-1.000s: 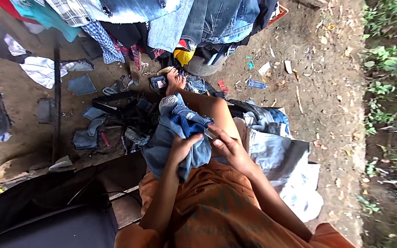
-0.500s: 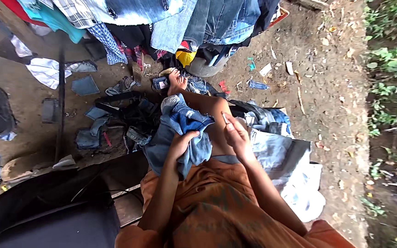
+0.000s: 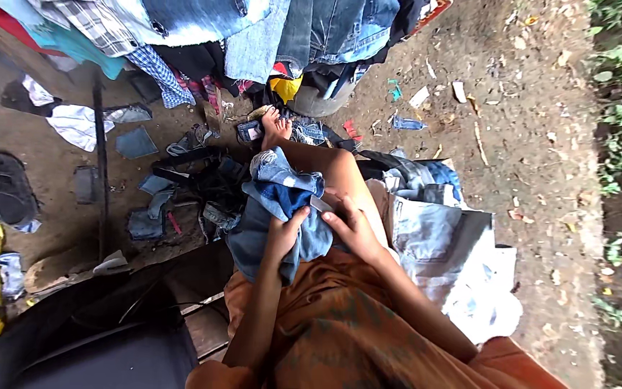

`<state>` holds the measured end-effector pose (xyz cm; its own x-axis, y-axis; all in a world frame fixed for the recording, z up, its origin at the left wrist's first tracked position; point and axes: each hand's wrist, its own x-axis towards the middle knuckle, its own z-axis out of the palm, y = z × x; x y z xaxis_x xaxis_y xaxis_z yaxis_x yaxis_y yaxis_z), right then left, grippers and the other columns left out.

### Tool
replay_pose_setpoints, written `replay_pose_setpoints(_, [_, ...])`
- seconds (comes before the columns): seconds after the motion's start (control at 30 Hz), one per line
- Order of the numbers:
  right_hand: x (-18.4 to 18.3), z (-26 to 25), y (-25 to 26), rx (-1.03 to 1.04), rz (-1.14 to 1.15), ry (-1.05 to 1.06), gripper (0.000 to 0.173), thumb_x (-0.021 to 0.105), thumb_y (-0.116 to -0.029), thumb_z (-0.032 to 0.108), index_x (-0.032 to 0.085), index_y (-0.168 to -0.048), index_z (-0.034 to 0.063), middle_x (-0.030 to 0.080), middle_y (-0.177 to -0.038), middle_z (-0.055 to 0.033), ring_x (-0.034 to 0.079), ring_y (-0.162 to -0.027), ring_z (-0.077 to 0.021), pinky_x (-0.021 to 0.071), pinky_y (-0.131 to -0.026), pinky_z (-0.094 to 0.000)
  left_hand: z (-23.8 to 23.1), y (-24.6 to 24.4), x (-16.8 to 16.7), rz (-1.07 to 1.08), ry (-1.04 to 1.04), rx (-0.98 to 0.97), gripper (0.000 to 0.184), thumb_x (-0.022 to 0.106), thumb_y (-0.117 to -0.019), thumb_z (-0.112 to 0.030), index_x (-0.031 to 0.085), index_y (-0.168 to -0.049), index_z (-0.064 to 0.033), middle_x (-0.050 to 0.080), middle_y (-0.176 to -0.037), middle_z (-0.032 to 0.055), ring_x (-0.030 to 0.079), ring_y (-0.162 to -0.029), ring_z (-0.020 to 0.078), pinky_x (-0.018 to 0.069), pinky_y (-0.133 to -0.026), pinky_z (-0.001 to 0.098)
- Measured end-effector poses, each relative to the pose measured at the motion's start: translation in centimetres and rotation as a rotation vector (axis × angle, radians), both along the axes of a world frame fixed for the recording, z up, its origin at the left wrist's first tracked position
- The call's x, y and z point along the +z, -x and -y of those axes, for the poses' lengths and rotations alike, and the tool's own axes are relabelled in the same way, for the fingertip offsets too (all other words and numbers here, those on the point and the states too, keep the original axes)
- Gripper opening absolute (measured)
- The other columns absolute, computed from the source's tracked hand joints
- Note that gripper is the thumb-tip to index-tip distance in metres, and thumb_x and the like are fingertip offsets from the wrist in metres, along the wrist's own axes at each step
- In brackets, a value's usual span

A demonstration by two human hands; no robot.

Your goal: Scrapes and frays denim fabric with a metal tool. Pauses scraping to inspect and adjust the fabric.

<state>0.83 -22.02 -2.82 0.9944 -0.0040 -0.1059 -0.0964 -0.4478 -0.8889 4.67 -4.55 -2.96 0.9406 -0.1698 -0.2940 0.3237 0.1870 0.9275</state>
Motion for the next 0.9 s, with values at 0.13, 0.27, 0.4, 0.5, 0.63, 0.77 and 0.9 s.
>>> replay_pose_setpoints(0.13, [-0.1, -0.8, -1.3, -0.024, -0.042, -0.175, 0.052, 0.066, -0.0978, 0.031, 0.050, -0.138, 0.0021, 0.068, -0.084, -0.0014, 0.065, -0.074, -0.0051, 0.0565, -0.075, -0.0280, 0.4, 0.1, -0.1, 0.009, -0.007, 0.032, 0.022, 0.059, -0.0887, 0.008, 0.059, -0.110, 0.0044, 0.068, -0.092, -0.0029, 0.066, -0.090, -0.0015, 0.0552, -0.088, 0.0203])
replay_pose_setpoints(0.27, [0.2, -1.5, -2.5, -0.039, -0.103, -0.335, 0.038, 0.062, -0.0980, 0.022, 0.054, -0.128, -0.0006, 0.062, -0.078, 0.0027, 0.059, -0.069, -0.0007, 0.0521, -0.072, -0.0226, 0.6, -0.5, 0.5, -0.080, -0.023, 0.102, 0.021, 0.056, -0.0900, 0.009, 0.059, -0.110, 0.0023, 0.067, -0.090, -0.0032, 0.065, -0.088, -0.0013, 0.0550, -0.085, 0.0207])
replay_pose_setpoints(0.4, [0.9, -0.9, -2.7, 0.069, -0.121, -0.189, 0.040, 0.061, -0.1003, 0.033, 0.058, -0.127, 0.0028, 0.065, -0.082, -0.0001, 0.062, -0.073, -0.0049, 0.0544, -0.074, -0.0283, 0.3, -0.5, -0.2, -0.042, 0.004, 0.061, 0.031, 0.069, -0.0851, 0.009, 0.062, -0.114, 0.0011, 0.072, -0.096, -0.0007, 0.068, -0.093, 0.0028, 0.0574, -0.090, 0.0245])
replay_pose_setpoints(0.5, [0.5, -0.2, -1.5, 0.127, -0.064, -0.014, 0.054, 0.060, -0.1005, 0.044, 0.055, -0.139, 0.0063, 0.070, -0.088, -0.0083, 0.067, -0.077, -0.0167, 0.0569, -0.074, -0.0414, -0.1, -0.7, -0.1, -0.069, 0.008, 0.048, 0.028, 0.065, -0.0836, 0.012, 0.063, -0.108, -0.0019, 0.071, -0.091, -0.0033, 0.068, -0.089, 0.0016, 0.0574, -0.087, 0.0240])
replay_pose_setpoints(0.63, [-0.2, -0.1, -0.1, 0.107, 0.012, 0.143, 0.062, 0.057, -0.1009, 0.049, 0.050, -0.145, 0.0046, 0.072, -0.088, -0.0134, 0.069, -0.073, -0.0268, 0.0571, -0.068, -0.0500, -0.7, -0.8, 0.5, -0.120, 0.040, 0.009, 0.022, 0.058, -0.0876, 0.011, 0.064, -0.101, -0.0050, 0.071, -0.086, -0.0059, 0.068, -0.086, 0.0003, 0.0571, -0.085, 0.0227])
replay_pose_setpoints(0.77, [-0.4, -0.7, 0.0, 0.062, 0.058, 0.183, 0.062, 0.057, -0.1010, 0.046, 0.049, -0.145, 0.0027, 0.071, -0.085, -0.0136, 0.069, -0.071, -0.0283, 0.0570, -0.066, -0.0501, -1.1, -0.8, 0.8, -0.147, 0.037, -0.044, 0.021, 0.058, -0.0872, 0.011, 0.064, -0.099, -0.0048, 0.071, -0.085, -0.0050, 0.068, -0.086, 0.0007, 0.0567, -0.086, 0.0225])
replay_pose_setpoints(0.9, [-0.3, -1.9, -1.6, 0.040, 0.197, 0.209, 0.061, 0.062, -0.0990, 0.042, 0.050, -0.142, 0.0012, 0.070, -0.079, -0.0122, 0.069, -0.066, -0.0269, 0.0571, -0.061, -0.0462, -1.0, -0.5, 0.8, -0.152, 0.022, -0.033, 0.018, 0.057, -0.0898, 0.009, 0.061, -0.103, -0.0011, 0.071, -0.087, -0.0043, 0.068, -0.087, 0.0007, 0.0564, -0.088, 0.0222])
